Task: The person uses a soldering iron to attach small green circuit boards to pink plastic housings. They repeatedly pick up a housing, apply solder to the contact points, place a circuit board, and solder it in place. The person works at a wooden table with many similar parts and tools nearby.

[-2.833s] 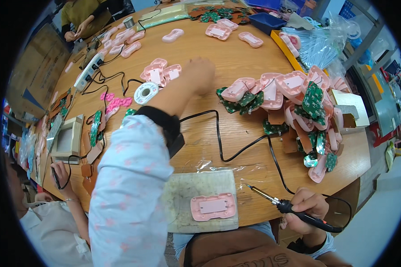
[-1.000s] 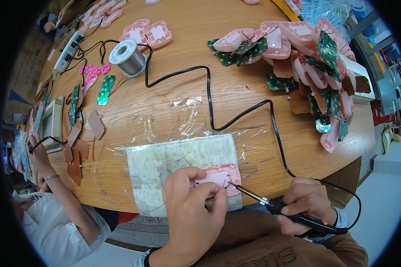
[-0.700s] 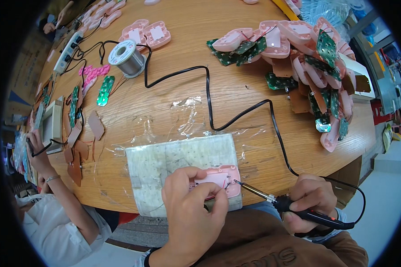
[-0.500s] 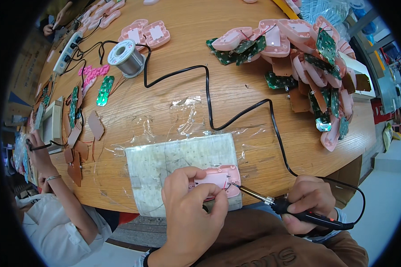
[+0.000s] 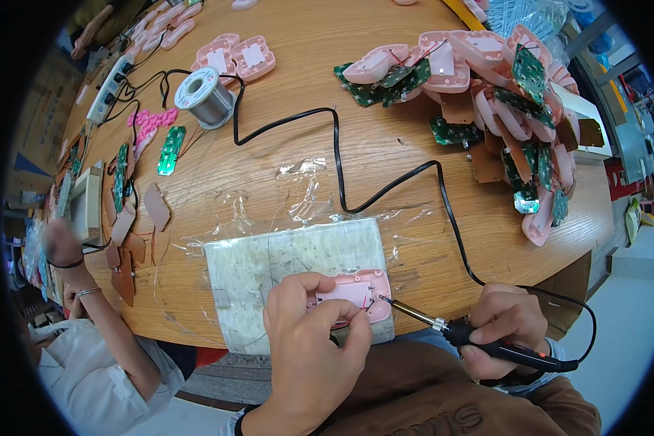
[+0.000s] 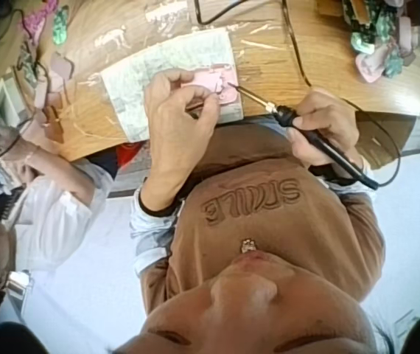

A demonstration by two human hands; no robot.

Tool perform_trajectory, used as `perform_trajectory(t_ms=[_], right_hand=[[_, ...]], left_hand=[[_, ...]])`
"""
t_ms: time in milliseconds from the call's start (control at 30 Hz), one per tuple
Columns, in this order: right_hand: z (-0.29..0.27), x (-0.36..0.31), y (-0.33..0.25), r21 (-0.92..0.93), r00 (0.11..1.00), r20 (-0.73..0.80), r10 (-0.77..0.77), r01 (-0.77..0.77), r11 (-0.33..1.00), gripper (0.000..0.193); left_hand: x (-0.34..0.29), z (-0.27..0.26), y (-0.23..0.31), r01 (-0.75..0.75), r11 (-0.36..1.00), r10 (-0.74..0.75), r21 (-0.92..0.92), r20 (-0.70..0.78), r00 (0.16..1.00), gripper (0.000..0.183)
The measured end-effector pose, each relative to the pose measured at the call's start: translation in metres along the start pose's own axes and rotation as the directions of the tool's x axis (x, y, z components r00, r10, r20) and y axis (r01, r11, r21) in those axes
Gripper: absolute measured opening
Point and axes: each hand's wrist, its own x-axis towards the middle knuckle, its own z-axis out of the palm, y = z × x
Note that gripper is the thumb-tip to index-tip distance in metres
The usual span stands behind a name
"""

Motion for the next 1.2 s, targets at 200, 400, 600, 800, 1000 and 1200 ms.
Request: perform_trajectory(t_ms=[200, 400, 600, 800, 1000, 1200], right_hand=[[0.0, -0.001, 0.0, -0.012, 1.0, -0.002, 0.008, -0.008, 1.0, 0.027], [-0.002, -0.002, 0.001, -0.019, 0.999, -0.032, -0.002, 0.002, 1.0, 0.027], [-0.002, -0.001, 0.001, -0.028, 0.997, -0.076, -0.006, 0.004, 1.0, 0.027], [0.0, 0.002, 0.005, -0.04, 0.998, -0.055, -0.013, 0.011, 0.999, 0.027], [0.004, 0.006, 0.008, -0.022, 0.999, -0.035, -0.009, 0.009, 1.0, 0.026], [0.004, 0.01, 0.008, -0.024, 1.0, 0.021, -0.021, 0.022, 0.999, 0.025]], left_hand=[[0.001, 0.0, 0.0, -0.003, 1.0, 0.003, 0.007, 0.0, 1.0, 0.01], [0.001, -0.01, 0.013, -0.119, 0.965, 0.127, 0.232, -0.019, 0.992, 0.008], [0.014, -0.004, 0.008, -0.181, 0.983, 0.179, 0.015, 0.06, 0.982, 0.008], [0.017, 0.005, 0.003, -0.125, 0.992, 0.126, -0.027, 0.047, 0.991, 0.007], [0.018, 0.004, 0.004, -0.089, 0.995, 0.092, -0.052, 0.055, 0.994, 0.007], [0.019, 0.003, 0.003, -0.088, 0.995, 0.091, -0.055, 0.07, 0.993, 0.006]])
